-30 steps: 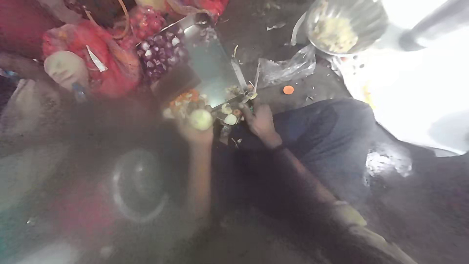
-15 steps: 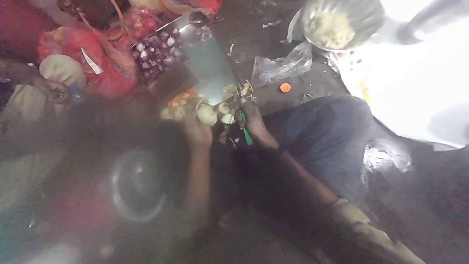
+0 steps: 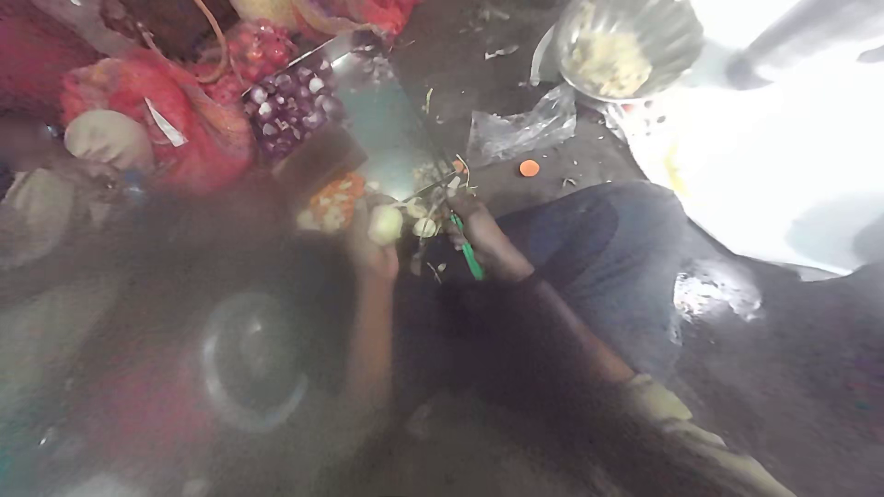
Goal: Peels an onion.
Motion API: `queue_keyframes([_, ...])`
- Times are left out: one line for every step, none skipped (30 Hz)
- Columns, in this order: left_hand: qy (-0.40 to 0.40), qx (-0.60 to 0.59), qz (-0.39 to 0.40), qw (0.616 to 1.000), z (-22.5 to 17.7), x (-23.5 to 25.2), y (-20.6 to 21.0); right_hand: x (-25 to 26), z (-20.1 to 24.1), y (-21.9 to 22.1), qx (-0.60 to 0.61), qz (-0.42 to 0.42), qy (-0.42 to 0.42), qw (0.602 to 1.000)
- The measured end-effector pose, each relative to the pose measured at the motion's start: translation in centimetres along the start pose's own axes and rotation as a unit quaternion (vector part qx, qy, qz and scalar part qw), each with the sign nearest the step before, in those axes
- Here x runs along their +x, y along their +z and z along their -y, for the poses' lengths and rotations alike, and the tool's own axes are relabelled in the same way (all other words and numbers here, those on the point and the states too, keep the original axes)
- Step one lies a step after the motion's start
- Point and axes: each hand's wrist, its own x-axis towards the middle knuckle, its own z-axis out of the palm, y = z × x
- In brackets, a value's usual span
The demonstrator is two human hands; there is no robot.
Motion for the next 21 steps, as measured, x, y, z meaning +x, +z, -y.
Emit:
queue_keyframes([0.009,0.005,0.007,1.0,0.1,0.1,0.0,0.4,0.0,0.2,0.098,0.017,0.027,0.995])
queue_keyframes([0.018,0.013,0.016,1.0,0.2,0.1,-0.1,0.8,0.0,0.3,0.17,0.026,0.044,0.984])
queue_keyframes([0.025,0.025,0.026,0.999,0.3,0.1,-0.3,1.0,-0.1,0.3,0.215,0.035,0.057,0.974])
queue_keyframes([0.033,0.038,0.034,0.998,0.4,0.0,-0.4,1.0,-0.3,0.3,0.247,0.044,0.066,0.966])
queue_keyframes([0.04,0.05,0.041,0.997,0.6,0.0,-0.5,1.0,-0.4,0.4,0.267,0.047,0.074,0.96])
queue_keyframes([0.051,0.061,0.043,0.996,0.7,0.0,-0.5,0.8,-0.4,0.5,0.259,0.04,0.072,0.962])
queue_keyframes([0.065,0.076,0.045,0.994,0.7,0.0,-0.4,0.5,-0.3,0.6,0.214,0.026,0.053,0.975])
queue_keyframes([0.078,0.088,0.049,0.992,0.7,0.0,-0.4,0.4,-0.3,0.8,0.128,0.0,0.019,0.992])
queue_keyframes([0.087,0.094,0.053,0.99,0.7,0.0,-0.4,0.5,-0.4,0.9,0.009,-0.034,-0.025,0.999])
queue_keyframes([0.097,0.099,0.06,0.989,0.7,0.0,-0.4,0.6,-0.4,0.8,-0.097,-0.061,-0.058,0.992])
queue_keyframes([0.109,0.107,0.069,0.986,0.7,0.0,-0.4,0.6,-0.1,0.7,-0.154,-0.063,-0.066,0.984])
queue_keyframes([0.119,0.118,0.081,0.982,0.7,0.1,-0.5,0.4,0.1,0.7,-0.143,-0.045,-0.061,0.987])
queue_keyframes([0.124,0.127,0.092,0.98,0.7,0.1,-0.6,0.0,0.4,0.7,-0.067,-0.007,-0.038,0.997])
queue_keyframes([0.126,0.126,0.096,0.979,0.7,0.1,-0.6,-0.2,0.5,0.7,0.053,0.025,-0.003,0.998])
queue_keyframes([0.126,0.125,0.087,0.98,0.7,0.0,-0.5,-0.2,0.6,0.6,0.159,0.051,0.033,0.985])
queue_keyframes([0.123,0.121,0.075,0.982,0.7,-0.1,-0.4,0.0,0.6,0.5,0.235,0.067,0.066,0.967])
queue_keyframes([0.119,0.115,0.063,0.984,0.6,-0.1,-0.3,0.2,0.5,0.4,0.288,0.078,0.089,0.95])
queue_keyframes([0.115,0.106,0.054,0.986,0.6,-0.1,-0.2,0.5,0.2,0.3,0.323,0.089,0.104,0.937])
queue_keyframes([0.112,0.096,0.048,0.988,0.6,0.0,-0.2,0.8,-0.1,0.3,0.341,0.095,0.106,0.929])
queue_keyframes([0.11,0.089,0.045,0.989,0.6,0.0,-0.1,0.9,-0.4,0.3,0.339,0.093,0.095,0.931])
queue_keyframes([0.11,0.088,0.046,0.989,0.6,0.0,-0.1,0.9,-0.7,0.3,0.325,0.084,0.075,0.939])
